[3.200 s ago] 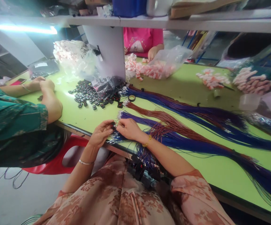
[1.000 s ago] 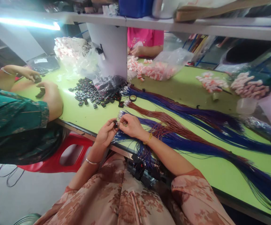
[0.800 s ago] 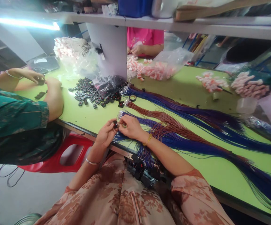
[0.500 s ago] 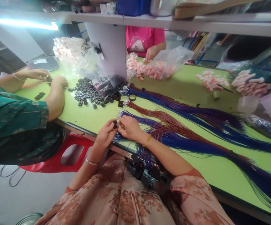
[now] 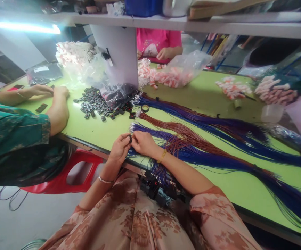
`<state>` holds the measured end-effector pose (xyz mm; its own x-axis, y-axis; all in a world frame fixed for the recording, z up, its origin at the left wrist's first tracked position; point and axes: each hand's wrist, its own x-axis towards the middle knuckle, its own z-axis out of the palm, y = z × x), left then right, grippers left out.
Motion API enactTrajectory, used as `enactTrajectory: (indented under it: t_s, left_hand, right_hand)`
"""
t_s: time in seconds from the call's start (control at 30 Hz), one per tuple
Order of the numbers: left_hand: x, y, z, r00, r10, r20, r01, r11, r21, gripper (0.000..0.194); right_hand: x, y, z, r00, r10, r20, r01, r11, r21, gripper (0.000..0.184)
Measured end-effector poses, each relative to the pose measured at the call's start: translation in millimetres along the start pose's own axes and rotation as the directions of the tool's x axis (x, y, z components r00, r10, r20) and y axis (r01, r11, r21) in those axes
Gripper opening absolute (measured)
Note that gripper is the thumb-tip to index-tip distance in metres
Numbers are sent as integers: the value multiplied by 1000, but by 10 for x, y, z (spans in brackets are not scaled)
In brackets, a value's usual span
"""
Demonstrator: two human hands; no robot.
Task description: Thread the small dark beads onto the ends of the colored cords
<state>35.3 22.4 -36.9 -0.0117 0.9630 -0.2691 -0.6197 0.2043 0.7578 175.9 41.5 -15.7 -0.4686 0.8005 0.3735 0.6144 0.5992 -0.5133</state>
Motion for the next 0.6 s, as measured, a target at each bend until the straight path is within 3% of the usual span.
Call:
enactTrajectory:
  t_s: [0.13, 0.2, 0.23, 0.3, 0.4, 0.5, 0.6]
  left_hand:
    - [7, -49, 67, 1000, -2, -9, 2, 1000, -3, 29]
    - [32, -71, 86, 1000, -8, 16, 8, 1000, -13, 29]
    - [49, -82, 90, 999, -11, 30, 11, 1000, -16, 28]
    - [86, -106, 83, 999, -18, 44, 19, 1000, -16, 27]
    - [126, -138, 49, 998, -42, 47, 43, 999, -10, 27]
    - [135, -152, 17, 996, -65, 59, 65, 998, -6, 29]
    - [131, -148, 7, 995, -72, 65, 72, 997, -9, 28]
  right_hand:
    - [63, 86, -110, 996, 36, 80, -39, 999, 35, 13]
    - [185, 247, -228, 989, 66, 130, -80, 991, 106, 19]
    - [261, 357, -287, 989, 118, 90, -127, 987, 94, 23]
    - [409, 608, -374, 970, 243, -15, -244, 968, -53, 24]
    - [540, 945, -396, 919, 393, 22, -370, 882, -293, 18]
    - [541, 1118, -350, 914, 401, 63, -355, 866, -351, 22]
    - [501, 1136, -349, 933, 358, 42, -314, 865, -392, 26]
